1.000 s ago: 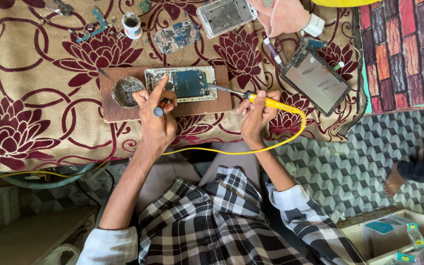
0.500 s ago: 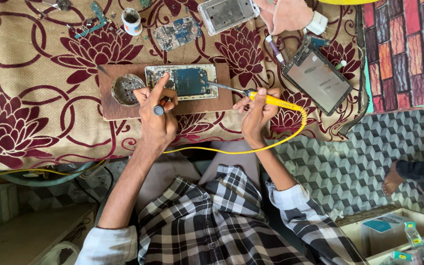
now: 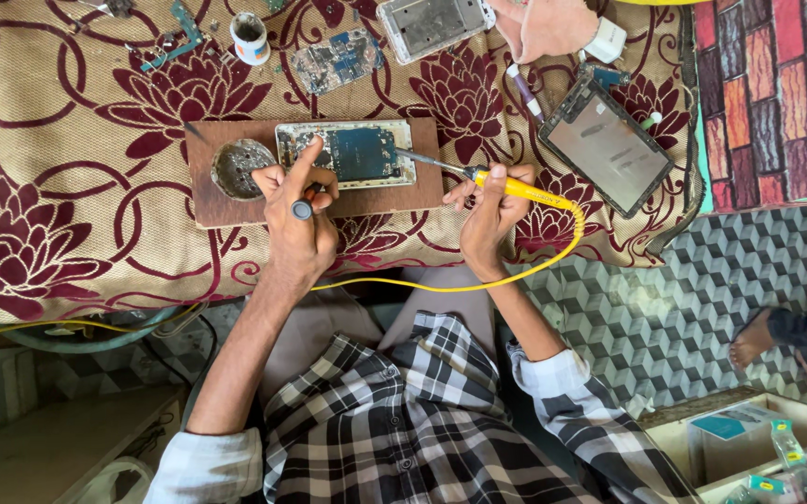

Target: The person uses a soldering iron and a screwdriver to work on a small circuit board placed on a wooden board. They repeatedly apply the soldering iron to specific points on the board while occasionally using the screwdriver to adjust components.

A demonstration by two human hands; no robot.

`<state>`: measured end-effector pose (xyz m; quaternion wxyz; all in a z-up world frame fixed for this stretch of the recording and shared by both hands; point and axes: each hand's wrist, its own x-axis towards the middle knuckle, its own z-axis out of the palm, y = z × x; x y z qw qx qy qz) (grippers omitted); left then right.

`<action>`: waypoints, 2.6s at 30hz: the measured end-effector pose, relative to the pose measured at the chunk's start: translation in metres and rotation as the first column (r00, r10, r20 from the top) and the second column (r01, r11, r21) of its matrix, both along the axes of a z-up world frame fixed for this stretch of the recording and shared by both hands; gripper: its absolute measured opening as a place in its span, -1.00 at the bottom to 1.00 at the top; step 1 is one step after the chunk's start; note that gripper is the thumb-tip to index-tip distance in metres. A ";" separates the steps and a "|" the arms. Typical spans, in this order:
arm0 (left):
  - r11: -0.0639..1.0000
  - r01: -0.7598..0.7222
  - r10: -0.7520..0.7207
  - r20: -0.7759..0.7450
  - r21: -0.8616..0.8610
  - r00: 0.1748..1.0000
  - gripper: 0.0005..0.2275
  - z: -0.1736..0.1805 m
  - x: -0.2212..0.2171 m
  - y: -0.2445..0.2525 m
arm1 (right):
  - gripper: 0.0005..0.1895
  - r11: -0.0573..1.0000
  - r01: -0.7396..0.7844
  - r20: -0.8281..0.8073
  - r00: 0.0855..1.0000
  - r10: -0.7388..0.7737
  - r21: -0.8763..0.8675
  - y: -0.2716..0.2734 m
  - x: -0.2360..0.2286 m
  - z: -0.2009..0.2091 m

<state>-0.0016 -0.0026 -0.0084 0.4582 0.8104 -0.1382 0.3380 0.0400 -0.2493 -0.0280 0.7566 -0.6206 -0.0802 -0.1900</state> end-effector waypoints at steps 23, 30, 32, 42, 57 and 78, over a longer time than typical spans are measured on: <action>1.000 0.005 -0.005 -0.001 -0.018 1.000 -0.39 0.005 0.001 0.000 | -0.72 0.991 -0.007 0.043 0.999 0.013 -0.135 0.002 -0.003 -0.001; 1.000 -0.006 0.006 -0.003 -0.023 1.000 -0.41 0.004 0.000 0.000 | -0.71 0.998 0.027 0.093 0.995 -0.022 -0.055 0.002 -0.004 -0.004; 1.000 0.011 -0.010 0.010 -0.018 1.000 -0.44 0.003 0.001 0.001 | -0.71 0.999 0.007 0.074 0.997 -0.004 -0.040 0.002 -0.002 -0.004; 0.996 0.044 -0.044 0.005 -0.078 0.999 -0.43 0.003 0.003 0.000 | -0.78 0.998 -0.012 0.060 0.998 0.016 -0.060 0.005 0.000 -0.005; 0.989 0.036 -0.034 0.021 -0.143 0.999 -0.51 -0.001 0.007 -0.001 | -0.81 0.991 0.083 0.007 0.997 -0.082 -0.108 0.003 0.001 -0.016; 0.976 0.205 -0.208 -0.043 -0.069 0.977 -0.52 0.006 0.004 -0.008 | -0.69 0.958 0.037 -0.139 0.990 0.003 0.285 -0.008 0.011 0.000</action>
